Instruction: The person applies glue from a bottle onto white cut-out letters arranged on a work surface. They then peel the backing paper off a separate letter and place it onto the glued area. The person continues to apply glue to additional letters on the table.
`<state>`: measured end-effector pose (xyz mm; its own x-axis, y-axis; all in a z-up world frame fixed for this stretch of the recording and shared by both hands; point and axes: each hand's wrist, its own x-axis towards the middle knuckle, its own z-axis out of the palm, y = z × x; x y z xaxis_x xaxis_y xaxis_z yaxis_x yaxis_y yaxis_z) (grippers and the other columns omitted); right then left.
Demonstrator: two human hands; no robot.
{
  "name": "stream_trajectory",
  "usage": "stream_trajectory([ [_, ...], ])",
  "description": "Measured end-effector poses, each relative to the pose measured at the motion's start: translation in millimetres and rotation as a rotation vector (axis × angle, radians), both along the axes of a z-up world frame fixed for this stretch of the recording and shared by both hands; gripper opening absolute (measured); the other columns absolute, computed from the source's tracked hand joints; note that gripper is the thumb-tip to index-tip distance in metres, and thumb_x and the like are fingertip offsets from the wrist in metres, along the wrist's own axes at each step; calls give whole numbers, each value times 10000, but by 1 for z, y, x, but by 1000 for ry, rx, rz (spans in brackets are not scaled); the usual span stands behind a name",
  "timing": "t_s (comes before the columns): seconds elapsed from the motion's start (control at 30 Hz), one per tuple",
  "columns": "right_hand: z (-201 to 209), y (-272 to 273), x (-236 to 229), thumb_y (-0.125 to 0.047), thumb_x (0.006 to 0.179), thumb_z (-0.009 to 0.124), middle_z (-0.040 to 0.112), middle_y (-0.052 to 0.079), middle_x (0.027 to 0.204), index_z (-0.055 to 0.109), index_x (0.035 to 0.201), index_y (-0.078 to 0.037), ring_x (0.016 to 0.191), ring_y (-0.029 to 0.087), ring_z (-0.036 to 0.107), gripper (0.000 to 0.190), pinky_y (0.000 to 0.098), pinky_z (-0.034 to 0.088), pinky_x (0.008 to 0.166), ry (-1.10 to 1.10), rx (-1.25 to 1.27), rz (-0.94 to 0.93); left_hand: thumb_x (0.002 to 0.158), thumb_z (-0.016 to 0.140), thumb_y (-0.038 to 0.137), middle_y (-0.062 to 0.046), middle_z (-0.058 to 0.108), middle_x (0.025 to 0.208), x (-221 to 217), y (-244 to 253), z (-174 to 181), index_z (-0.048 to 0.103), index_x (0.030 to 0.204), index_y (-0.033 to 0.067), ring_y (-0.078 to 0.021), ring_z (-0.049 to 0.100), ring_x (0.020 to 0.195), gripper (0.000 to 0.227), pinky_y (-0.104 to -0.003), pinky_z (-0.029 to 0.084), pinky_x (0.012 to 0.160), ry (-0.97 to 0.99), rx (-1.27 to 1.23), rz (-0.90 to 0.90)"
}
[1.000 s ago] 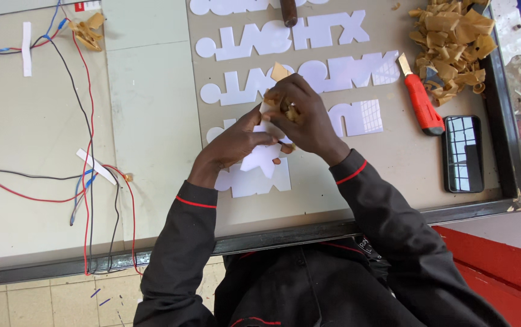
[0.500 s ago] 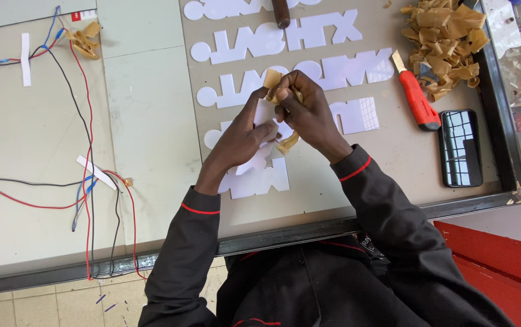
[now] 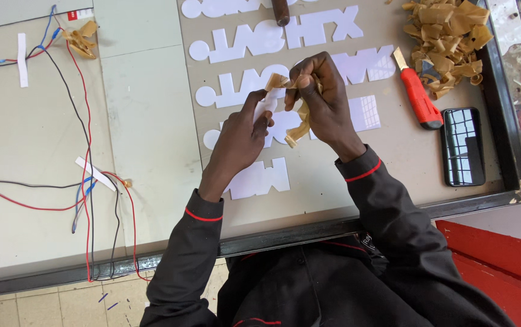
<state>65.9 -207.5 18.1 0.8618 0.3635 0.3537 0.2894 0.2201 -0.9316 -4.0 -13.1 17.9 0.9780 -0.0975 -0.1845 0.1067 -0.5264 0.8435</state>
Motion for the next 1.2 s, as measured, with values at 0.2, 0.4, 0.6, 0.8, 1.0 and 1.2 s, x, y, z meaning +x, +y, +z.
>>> stream_trajectory([
  [0.2, 6, 1, -3, -323, 1236, 551, 528, 72, 1002, 432, 1095, -110, 740, 192, 648, 282, 328, 563, 777, -93, -29, -31, 1175, 493, 165, -160, 726, 797, 2, 2, -12, 472, 1491, 153, -444, 652, 635, 317, -512, 486, 593, -149, 161, 40],
  [0.4, -16, 18, -27, -195, 1223, 549, 666, 124, 893, 537, 1168, 10, 780, 272, 786, 213, 386, 636, 729, -32, -67, 166, 1189, 508, 128, -280, 801, 996, 13, 33, -41, 462, 1593, 97, -503, 841, 939, 408, -617, 639, 818, -152, 226, 155],
  [0.6, -15, 13, -12, -285, 1244, 497, 573, 98, 791, 674, 1285, 54, 626, 185, 696, 384, 306, 625, 562, 312, -63, -123, 1218, 470, 218, -269, 810, 1088, -1, 15, 2, 475, 1620, 29, -400, 841, 958, 444, -566, 651, 891, -127, -77, 121],
  [0.8, -29, 25, -4, -346, 1118, 746, 540, 47, 758, 704, 1114, 65, 714, 270, 819, 413, 412, 769, 640, 662, 200, -132, 1215, 490, 111, -334, 807, 1189, -7, -4, 1, 444, 1718, 127, -527, 835, 1005, 506, -643, 667, 860, -334, 249, -38],
  [1.0, -30, 17, -2, -246, 1093, 777, 724, 109, 982, 673, 1156, -15, 1009, 288, 870, 261, 403, 770, 903, 778, 338, -37, 1219, 504, 72, -332, 787, 1286, -3, -4, -7, 471, 1721, 129, -512, 835, 1075, 506, -594, 689, 921, -419, 213, -38],
  [1.2, -24, 20, -12, -222, 1117, 761, 668, 69, 1010, 629, 1140, -58, 915, 234, 841, 212, 304, 744, 819, 588, 319, -102, 1232, 478, 132, -328, 788, 1300, -3, -6, -4, 459, 1707, 124, -520, 819, 1134, 475, -620, 683, 943, -401, 242, 33],
])
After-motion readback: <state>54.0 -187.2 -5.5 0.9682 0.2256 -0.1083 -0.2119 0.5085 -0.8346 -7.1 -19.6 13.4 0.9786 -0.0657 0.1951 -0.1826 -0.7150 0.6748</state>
